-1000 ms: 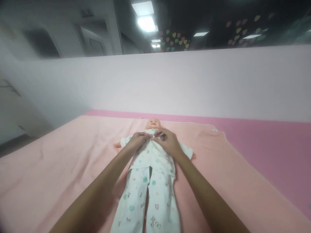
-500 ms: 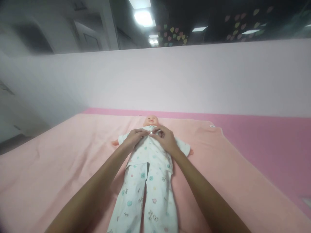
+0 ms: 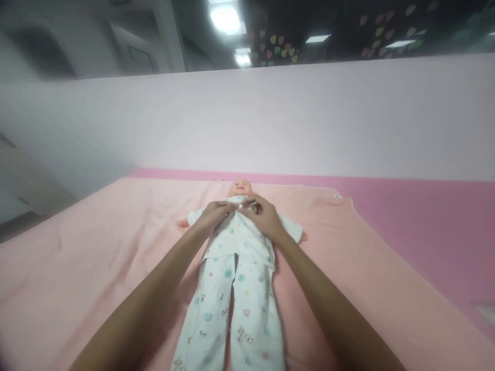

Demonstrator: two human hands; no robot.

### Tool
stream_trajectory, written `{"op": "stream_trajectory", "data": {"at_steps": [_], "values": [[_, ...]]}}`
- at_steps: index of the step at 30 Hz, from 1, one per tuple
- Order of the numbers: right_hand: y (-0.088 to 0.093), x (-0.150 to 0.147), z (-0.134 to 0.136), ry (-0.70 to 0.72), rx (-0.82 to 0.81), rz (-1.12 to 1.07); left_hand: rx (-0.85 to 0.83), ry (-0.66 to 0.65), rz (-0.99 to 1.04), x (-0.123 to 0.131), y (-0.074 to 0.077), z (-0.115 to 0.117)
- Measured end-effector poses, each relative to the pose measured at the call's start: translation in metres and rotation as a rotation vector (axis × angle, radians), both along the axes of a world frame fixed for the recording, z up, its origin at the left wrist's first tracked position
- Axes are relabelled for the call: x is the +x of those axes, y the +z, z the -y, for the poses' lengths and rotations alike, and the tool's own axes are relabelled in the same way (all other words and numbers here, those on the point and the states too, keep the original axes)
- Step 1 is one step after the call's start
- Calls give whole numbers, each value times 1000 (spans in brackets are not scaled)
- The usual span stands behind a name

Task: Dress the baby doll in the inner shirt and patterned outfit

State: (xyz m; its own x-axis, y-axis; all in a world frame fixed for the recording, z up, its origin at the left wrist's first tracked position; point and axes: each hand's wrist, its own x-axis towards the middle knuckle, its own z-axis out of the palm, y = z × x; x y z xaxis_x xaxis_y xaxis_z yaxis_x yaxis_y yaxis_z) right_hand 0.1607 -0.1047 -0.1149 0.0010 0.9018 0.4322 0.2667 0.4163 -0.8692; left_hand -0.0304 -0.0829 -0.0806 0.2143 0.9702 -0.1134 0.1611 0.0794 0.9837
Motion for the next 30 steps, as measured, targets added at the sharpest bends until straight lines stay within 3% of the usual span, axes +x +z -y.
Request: {"op": "stream_trajectory", "data": {"at_steps": [11, 16, 23, 30], "values": [[5, -3, 5, -49, 113, 90, 54, -28, -44, -5, 3, -1], [-1, -7, 3, -104, 152, 89, 71, -38, -47, -5, 2, -1], [-13, -8, -6, -86, 44, -79, 48, -55, -33, -5, 2, -2], [-17, -5, -11, -69, -41, -81, 136, -37, -82, -4, -4, -3]]}}
